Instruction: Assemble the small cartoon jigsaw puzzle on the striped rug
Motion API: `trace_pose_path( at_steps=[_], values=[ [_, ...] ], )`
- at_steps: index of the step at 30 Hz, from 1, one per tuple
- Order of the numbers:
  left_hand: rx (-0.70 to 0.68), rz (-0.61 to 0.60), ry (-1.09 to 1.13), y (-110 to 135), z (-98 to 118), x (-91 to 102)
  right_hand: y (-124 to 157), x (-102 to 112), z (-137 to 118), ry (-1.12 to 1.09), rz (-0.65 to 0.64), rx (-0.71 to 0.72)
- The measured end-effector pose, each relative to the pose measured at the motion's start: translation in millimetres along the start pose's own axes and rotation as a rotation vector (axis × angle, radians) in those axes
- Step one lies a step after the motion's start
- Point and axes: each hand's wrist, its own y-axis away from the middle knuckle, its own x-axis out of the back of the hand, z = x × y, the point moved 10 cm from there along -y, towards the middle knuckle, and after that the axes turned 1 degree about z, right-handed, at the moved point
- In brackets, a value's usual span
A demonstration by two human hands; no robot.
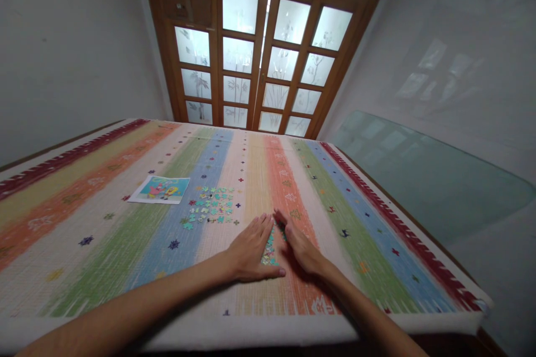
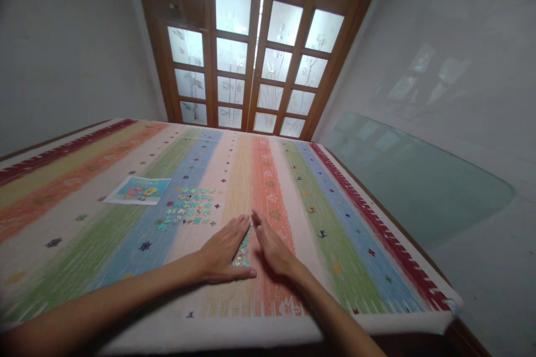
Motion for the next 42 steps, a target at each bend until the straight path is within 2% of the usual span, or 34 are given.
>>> trace_pose_path(
  at_steps=[4, 8, 10, 13, 17, 22, 26, 29, 33, 35, 38, 42],
  values=[
    [-0.004, 0.108, 0.08, -15, 4, 7.5, -2, 10, 18, -0.26, 0.172, -0.07],
    [-0.035, 0.192, 0.123, -24, 11, 17.0, -2, 14, 27, -0.409, 0.266, -0.077],
    [-0.04, 0.166, 0.077, -22, 11, 16.9, 1, 15, 28, -0.438, 0.276, -0.082],
    [-0.08, 0.063, -0.016, -12, 9, 8.2, 10, 17, 28, -0.466, 0.298, -0.094],
    [-0.061, 0.041, -0.072, -9, 0, -1.6, 13, 16, 30, -0.581, 0.358, -0.119],
    [-0.067, 0.111, 0.006, -41, 4, -5.1, 4, 9, 31, -0.712, 0.417, -0.133],
    [-0.151, 0.229, 0.209, -60, 15, 7.2, 8, 30, 37, -0.694, 0.567, -0.103],
    [-0.174, 0.334, 0.321, -58, 16, 24.2, 13, 46, 38, -0.554, 0.591, -0.068],
    [-0.145, 0.495, 0.378, -35, 3, 58.0, 20, 55, 25, -0.087, 0.496, 0.003],
    [-0.173, 0.542, 0.36, -19, -1, 73.9, 20, 48, 14, 0.175, 0.406, 0.059],
    [-0.35, 0.584, 0.236, 11, 8, 90.4, 15, 26, -1, 0.55, 0.245, 0.141],
    [-0.532, 0.491, 0.038, 42, 21, 81.4, 2, 2, -18, 0.783, 0.153, 0.2]
  ],
)
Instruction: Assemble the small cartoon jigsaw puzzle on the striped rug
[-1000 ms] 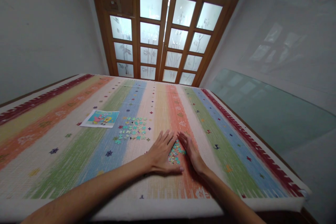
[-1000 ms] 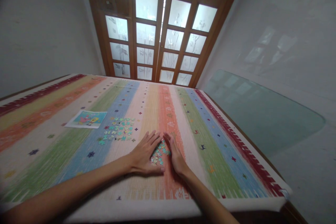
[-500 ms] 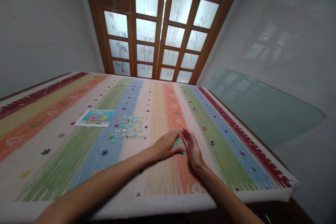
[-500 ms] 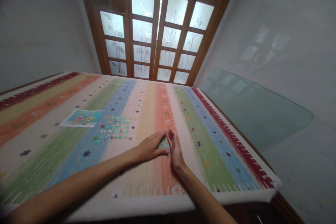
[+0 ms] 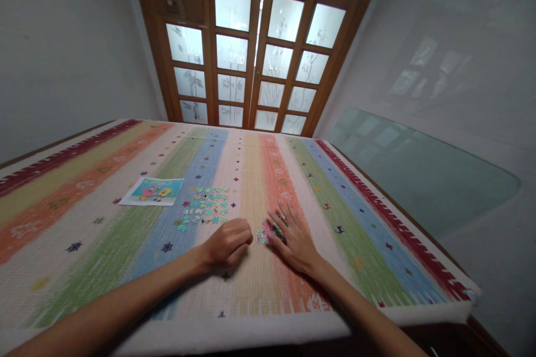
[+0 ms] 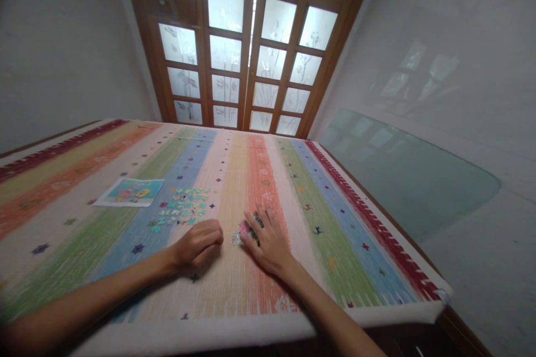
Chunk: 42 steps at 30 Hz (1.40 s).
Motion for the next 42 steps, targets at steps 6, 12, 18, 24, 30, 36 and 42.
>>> trace_pose_path(
  at_steps=[6, 12, 18, 24, 30, 36, 42],
  values=[
    [-0.077, -0.112, -0.11, 20, 13, -6.2, -12, -20, -21, 0.136, -0.149, 0.096],
    [-0.001, -0.092, -0.102, 21, 3, -3.2, -8, -24, -21, 0.16, -0.163, 0.161],
    [-0.011, -0.087, -0.099, 20, 5, -2.8, -8, -11, -28, 0.072, -0.12, 0.193],
    [-0.001, -0.093, -0.134, 21, 5, -3.9, -8, -16, -34, -0.006, -0.194, 0.246],
    [0.027, -0.133, -0.134, 24, 2, -9.4, -11, -22, -11, 0.009, -0.174, 0.185],
    [0.023, -0.095, -0.1, 22, 3, -6.0, -20, -19, 42, 0.115, -0.15, 0.084],
    [0.013, -0.07, -0.076, 20, 5, -3.3, -31, -13, 97, 0.188, -0.107, 0.028]
  ],
)
